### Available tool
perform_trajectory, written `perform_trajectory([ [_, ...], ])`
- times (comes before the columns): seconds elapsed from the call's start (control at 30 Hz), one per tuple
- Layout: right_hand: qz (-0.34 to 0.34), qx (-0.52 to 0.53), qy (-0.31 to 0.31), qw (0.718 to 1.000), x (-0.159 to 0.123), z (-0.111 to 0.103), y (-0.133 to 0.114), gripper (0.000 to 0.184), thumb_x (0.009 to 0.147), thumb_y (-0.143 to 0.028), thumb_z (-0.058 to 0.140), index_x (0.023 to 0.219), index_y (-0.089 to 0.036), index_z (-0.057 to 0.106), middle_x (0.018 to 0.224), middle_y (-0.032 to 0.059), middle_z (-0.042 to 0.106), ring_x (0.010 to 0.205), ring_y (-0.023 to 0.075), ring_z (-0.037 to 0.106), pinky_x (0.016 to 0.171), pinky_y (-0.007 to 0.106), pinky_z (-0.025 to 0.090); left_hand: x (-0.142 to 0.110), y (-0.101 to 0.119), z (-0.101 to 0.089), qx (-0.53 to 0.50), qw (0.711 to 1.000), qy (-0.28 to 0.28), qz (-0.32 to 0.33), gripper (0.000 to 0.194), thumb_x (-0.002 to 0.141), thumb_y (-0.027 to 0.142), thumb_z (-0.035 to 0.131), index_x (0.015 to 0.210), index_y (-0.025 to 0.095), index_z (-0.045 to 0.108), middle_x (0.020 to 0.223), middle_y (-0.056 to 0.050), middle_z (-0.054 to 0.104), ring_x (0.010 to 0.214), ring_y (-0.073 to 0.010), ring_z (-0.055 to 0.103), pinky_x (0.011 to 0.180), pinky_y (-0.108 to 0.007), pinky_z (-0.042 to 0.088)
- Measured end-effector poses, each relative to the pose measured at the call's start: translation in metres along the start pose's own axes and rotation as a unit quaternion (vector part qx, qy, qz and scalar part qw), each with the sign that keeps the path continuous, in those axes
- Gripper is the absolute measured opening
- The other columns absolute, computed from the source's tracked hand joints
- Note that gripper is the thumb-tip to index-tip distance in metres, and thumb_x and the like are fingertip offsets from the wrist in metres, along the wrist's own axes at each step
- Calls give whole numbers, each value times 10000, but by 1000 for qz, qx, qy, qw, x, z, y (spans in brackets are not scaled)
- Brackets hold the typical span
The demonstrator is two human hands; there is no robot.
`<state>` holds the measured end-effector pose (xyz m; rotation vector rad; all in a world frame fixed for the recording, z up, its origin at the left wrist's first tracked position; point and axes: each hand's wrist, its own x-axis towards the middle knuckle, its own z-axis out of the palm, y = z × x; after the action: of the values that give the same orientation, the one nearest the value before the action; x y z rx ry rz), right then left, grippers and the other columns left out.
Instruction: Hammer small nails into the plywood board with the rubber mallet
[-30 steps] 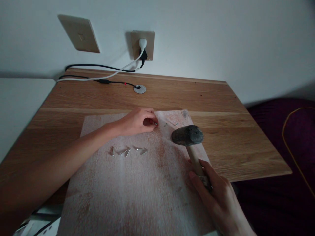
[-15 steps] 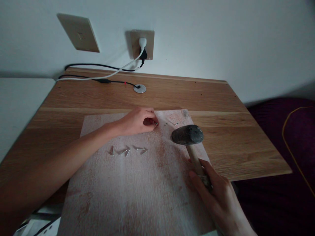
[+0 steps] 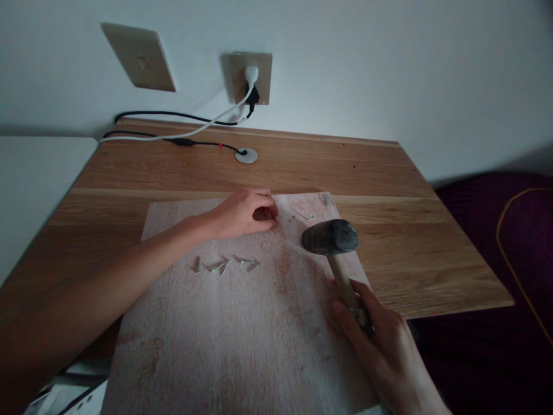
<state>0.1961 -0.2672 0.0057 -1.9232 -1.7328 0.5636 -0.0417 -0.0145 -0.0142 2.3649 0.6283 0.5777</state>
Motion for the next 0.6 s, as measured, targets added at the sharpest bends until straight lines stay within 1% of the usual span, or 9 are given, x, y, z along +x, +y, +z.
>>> perform_trajectory([
  [0.07, 2, -1, -1, 1000, -1, 0, 1, 287, 1109, -437, 540, 1170, -194, 681, 660, 0, 775, 498, 178, 734, 462, 258, 548, 0, 0, 0, 1, 1000, 2, -1, 42, 884, 168, 760, 845, 166, 745, 844, -5, 644, 756, -137, 598, 724, -286, 426],
  [0.17, 4, -2, 0, 1000, -3, 1, 3, 315, 1108, -455, 546, 1171, -178, 680, 619, -13, 741, 465, 174, 705, 452, 264, 537, 0, -1, 1, 2, 1000, 3, 0, 55, 893, 178, 758, 842, 168, 739, 841, -2, 641, 748, -133, 589, 728, -284, 425],
  [0.33, 5, 3, -5, 1000, -2, 1, 2, 308, 1108, -437, 539, 1181, -177, 687, 717, 33, 817, 538, 192, 774, 470, 264, 555, 0, -1, 1, -5, 1000, 8, 12, 54, 895, 161, 742, 842, 162, 752, 835, -4, 644, 742, -128, 594, 719, -275, 427],
  [0.43, 8, 3, -5, 1000, -2, 0, 2, 302, 1111, -441, 531, 1177, -192, 690, 684, 12, 797, 512, 187, 754, 467, 269, 551, 0, -1, 1, -9, 1000, 2, 21, 70, 904, 146, 718, 859, 161, 769, 840, -8, 660, 742, -126, 606, 716, -271, 436],
  [0.6, 9, 6, -20, 1000, -4, -1, 4, 285, 1120, -434, 537, 1207, -204, 682, 706, 13, 792, 627, 214, 810, 497, 269, 568, 0, 0, 0, -2, 1000, -3, 29, 112, 889, 113, 698, 896, 172, 793, 881, -24, 703, 783, -141, 638, 753, -280, 466],
])
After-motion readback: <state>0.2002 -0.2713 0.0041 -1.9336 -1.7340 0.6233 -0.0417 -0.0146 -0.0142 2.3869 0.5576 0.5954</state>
